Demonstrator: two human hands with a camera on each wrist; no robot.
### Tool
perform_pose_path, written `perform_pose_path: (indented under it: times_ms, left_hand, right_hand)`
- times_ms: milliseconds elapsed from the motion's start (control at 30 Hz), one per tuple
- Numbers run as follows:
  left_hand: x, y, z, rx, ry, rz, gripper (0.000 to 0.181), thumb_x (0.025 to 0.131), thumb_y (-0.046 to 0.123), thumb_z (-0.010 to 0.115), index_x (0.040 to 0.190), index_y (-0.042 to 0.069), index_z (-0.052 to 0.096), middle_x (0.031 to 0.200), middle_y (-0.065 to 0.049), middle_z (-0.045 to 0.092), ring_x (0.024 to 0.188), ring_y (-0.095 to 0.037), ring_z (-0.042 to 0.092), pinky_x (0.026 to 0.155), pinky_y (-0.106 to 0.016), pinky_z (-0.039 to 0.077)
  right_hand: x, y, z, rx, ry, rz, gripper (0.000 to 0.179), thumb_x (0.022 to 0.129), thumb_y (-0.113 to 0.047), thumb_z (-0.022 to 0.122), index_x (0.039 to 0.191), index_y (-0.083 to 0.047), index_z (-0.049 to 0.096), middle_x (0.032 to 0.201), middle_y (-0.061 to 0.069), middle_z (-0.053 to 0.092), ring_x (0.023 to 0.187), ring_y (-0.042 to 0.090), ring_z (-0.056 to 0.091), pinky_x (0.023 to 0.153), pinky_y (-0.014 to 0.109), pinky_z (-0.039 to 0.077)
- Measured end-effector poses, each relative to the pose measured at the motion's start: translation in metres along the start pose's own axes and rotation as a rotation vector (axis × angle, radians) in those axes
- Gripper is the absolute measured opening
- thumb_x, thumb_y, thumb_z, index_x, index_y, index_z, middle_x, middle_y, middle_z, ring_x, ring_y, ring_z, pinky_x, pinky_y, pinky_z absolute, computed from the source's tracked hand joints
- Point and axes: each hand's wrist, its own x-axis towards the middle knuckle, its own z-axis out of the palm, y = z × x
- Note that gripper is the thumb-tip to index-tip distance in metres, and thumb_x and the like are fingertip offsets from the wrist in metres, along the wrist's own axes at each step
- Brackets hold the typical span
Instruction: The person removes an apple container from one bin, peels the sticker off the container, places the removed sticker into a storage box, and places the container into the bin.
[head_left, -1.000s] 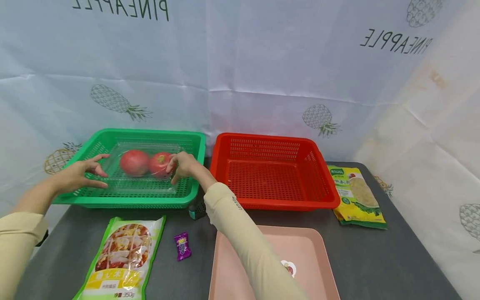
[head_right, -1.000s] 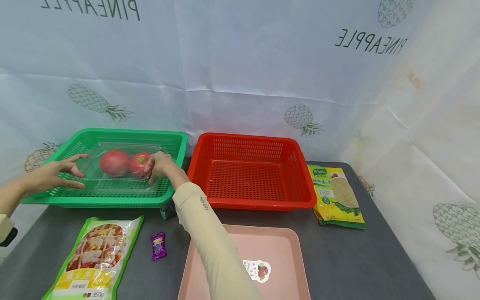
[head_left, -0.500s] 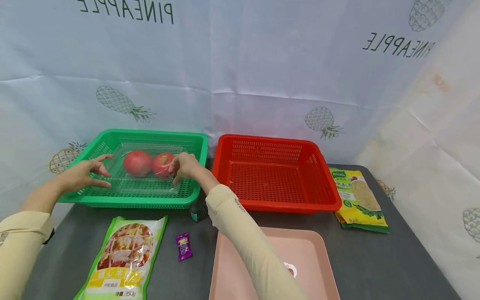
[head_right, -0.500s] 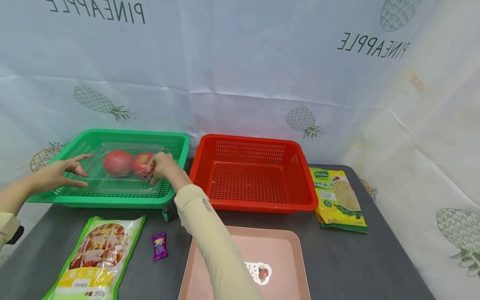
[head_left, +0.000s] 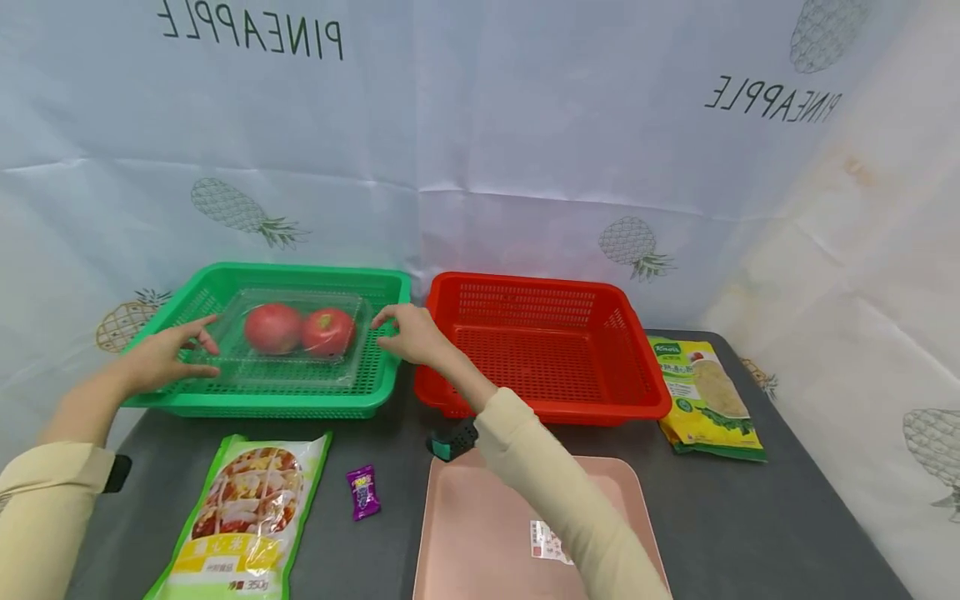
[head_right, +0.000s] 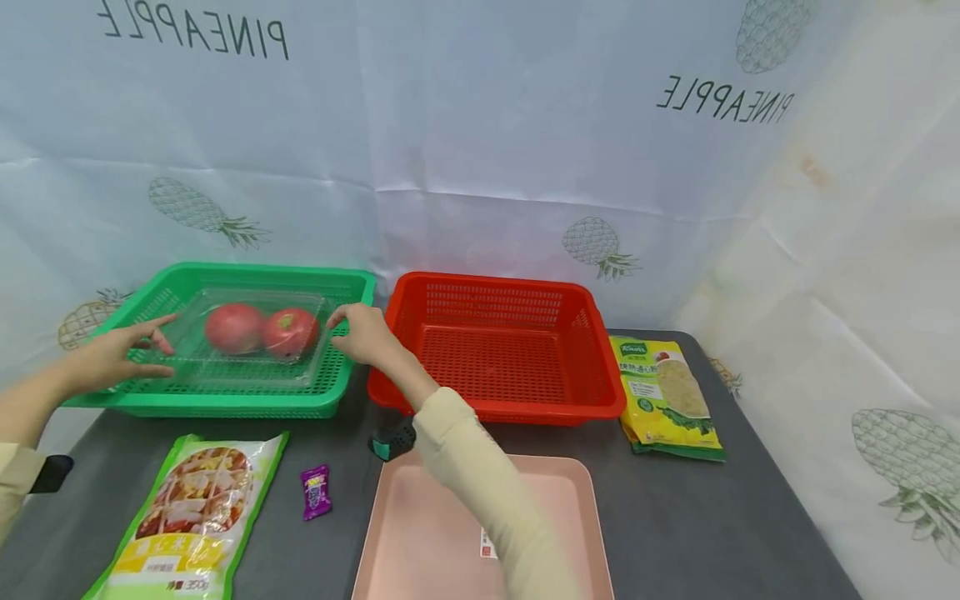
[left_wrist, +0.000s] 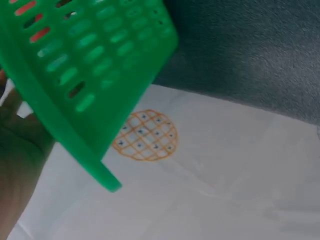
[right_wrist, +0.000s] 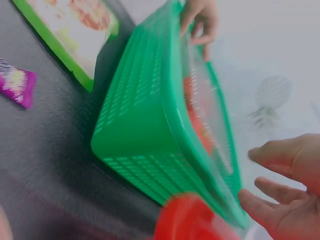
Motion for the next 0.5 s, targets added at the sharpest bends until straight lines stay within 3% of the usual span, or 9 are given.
perform_pose_path:
  times_ms: [67,200,233,367,500]
  left_hand:
    - [-0.004,0.001,0.0,0.003,0.012,-0.001,0.026,0.086,0.01,0.07,0.1,-0.002,0.053,0.142,-0.042,0.021,0.122,-0.063,0.027,0.084,-0.066,0.036]
    - [-0.005,0.007,0.0,0.006,0.023,0.01,0.026,0.091,0.012,0.065,0.108,-0.004,0.053,0.141,-0.045,0.017,0.126,-0.063,0.019,0.088,-0.071,0.028]
    - [-0.004,0.009,0.001,0.011,0.028,0.021,0.028,0.092,0.012,0.064,0.111,-0.006,0.053,0.14,-0.045,0.019,0.127,-0.063,0.019,0.089,-0.071,0.027]
    - [0.002,0.02,0.006,0.067,0.108,0.068,0.043,0.097,0.019,0.058,0.127,-0.01,0.046,0.137,-0.044,0.025,0.128,-0.06,0.021,0.094,-0.071,0.022]
    - [0.004,0.031,0.011,0.166,0.21,-0.047,0.066,0.103,0.042,0.038,0.153,0.008,0.013,0.152,-0.033,-0.001,0.136,-0.057,-0.007,0.097,-0.077,0.0]
  right_hand:
    - [-0.016,0.008,-0.01,0.055,0.04,-0.057,0.027,0.094,-0.012,0.061,0.12,-0.005,0.064,0.137,0.009,0.053,0.103,0.021,0.056,0.079,0.026,0.048]
    - [-0.048,0.026,-0.036,0.074,0.152,-0.152,0.036,0.097,-0.016,0.058,0.13,-0.003,0.056,0.148,0.012,0.04,0.126,0.026,0.047,0.098,0.037,0.045]
    - [-0.056,0.032,-0.043,0.048,0.187,-0.159,0.038,0.097,-0.019,0.057,0.133,-0.004,0.054,0.15,0.012,0.036,0.136,0.026,0.036,0.104,0.04,0.039]
    - [-0.086,0.058,-0.067,-0.117,0.283,-0.12,0.048,0.099,-0.028,0.053,0.142,-0.01,0.045,0.158,0.008,0.018,0.145,0.028,0.012,0.111,0.055,0.022]
    - [-0.107,0.084,-0.078,-0.354,0.339,-0.048,0.055,0.098,-0.039,0.05,0.148,-0.018,0.038,0.161,0.007,0.003,0.146,0.032,-0.007,0.109,0.062,0.014]
